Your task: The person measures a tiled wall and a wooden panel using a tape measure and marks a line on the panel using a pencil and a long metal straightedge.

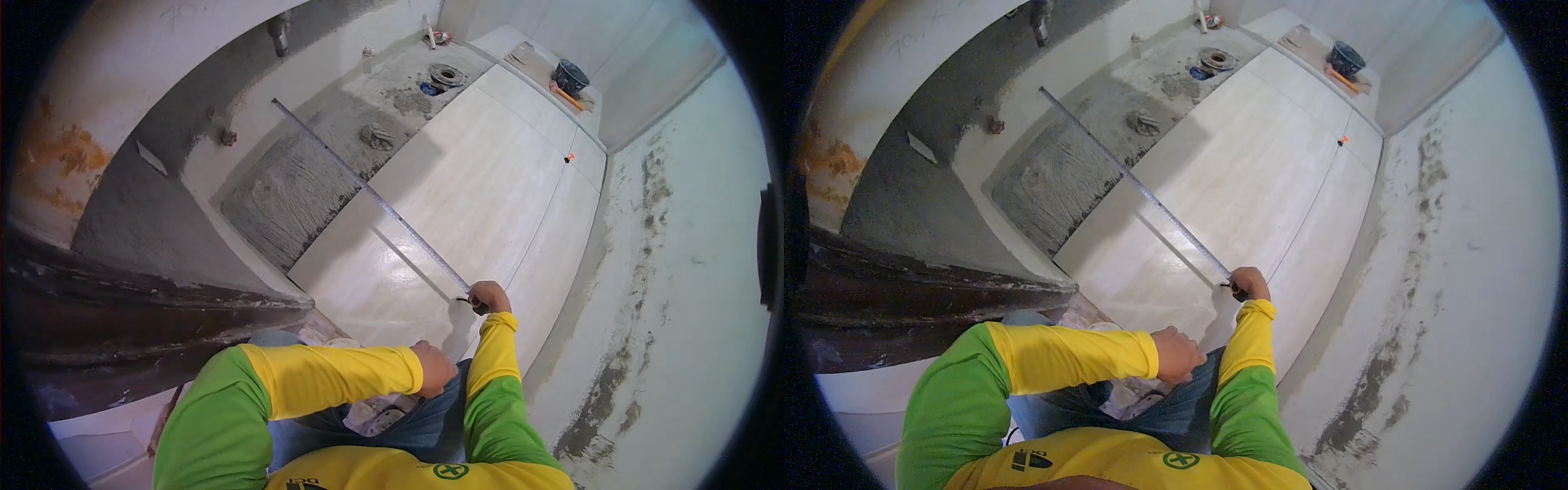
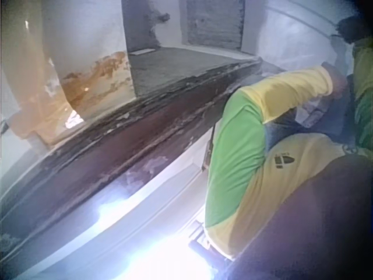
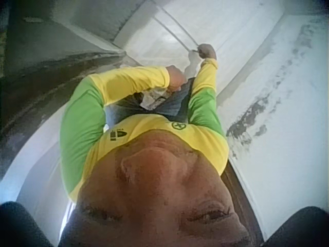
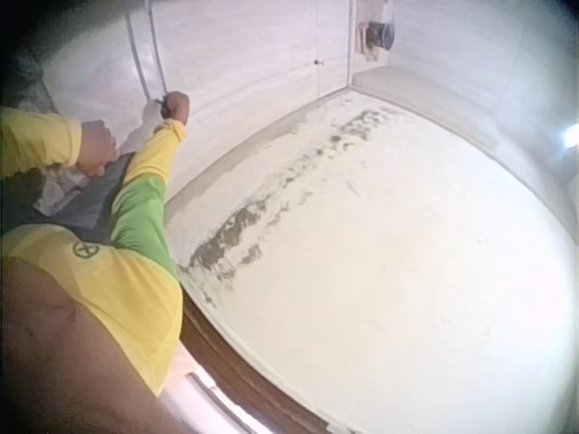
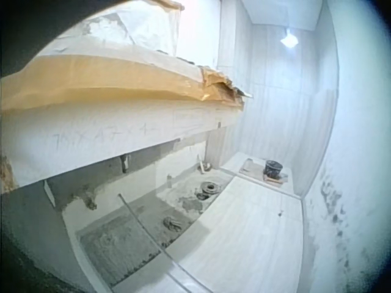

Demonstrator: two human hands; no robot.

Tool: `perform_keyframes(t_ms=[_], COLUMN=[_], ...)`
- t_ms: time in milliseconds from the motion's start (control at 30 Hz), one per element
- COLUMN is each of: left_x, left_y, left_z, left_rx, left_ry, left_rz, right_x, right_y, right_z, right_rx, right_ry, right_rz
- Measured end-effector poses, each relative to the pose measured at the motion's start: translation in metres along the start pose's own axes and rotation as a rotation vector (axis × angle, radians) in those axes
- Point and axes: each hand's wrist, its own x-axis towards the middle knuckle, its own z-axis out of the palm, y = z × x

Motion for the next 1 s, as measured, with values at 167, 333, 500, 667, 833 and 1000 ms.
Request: perform_keyframes(t_ms=[167,333,500,667,833,1000], left_x=[0.0,-0.001,-0.002,0.0,0.0,0.0], left_y=[-0.002,-0.002,0.0,0.003,0.003,0.001], left_z=[0.004,0.004,0.003,0.005,0.004,0.003], left_rx=[-0.049,-0.063,-0.061,-0.039,-0.042,-0.039], left_ry=[0.022,0.059,0.061,0.065,0.07,0.081], left_rz=[0.01,0.017,0.036,0.046,0.049,0.046], right_x=[-0.003,-0.005,0.002,-0.003,-0.001,0.002], right_y=[-0.008,-0.005,0.001,0.0,0.001,0.004], right_z=[0.001,0.003,0.005,0.002,0.003,0.008], right_rx=[0.104,0.07,-0.008,-0.059,0.019,0.04], right_ry=[-0.037,0.0,-0.023,-0.017,-0.075,-0.057], right_rz=[0.097,0.046,0.022,-0.044,-0.048,-0.001])
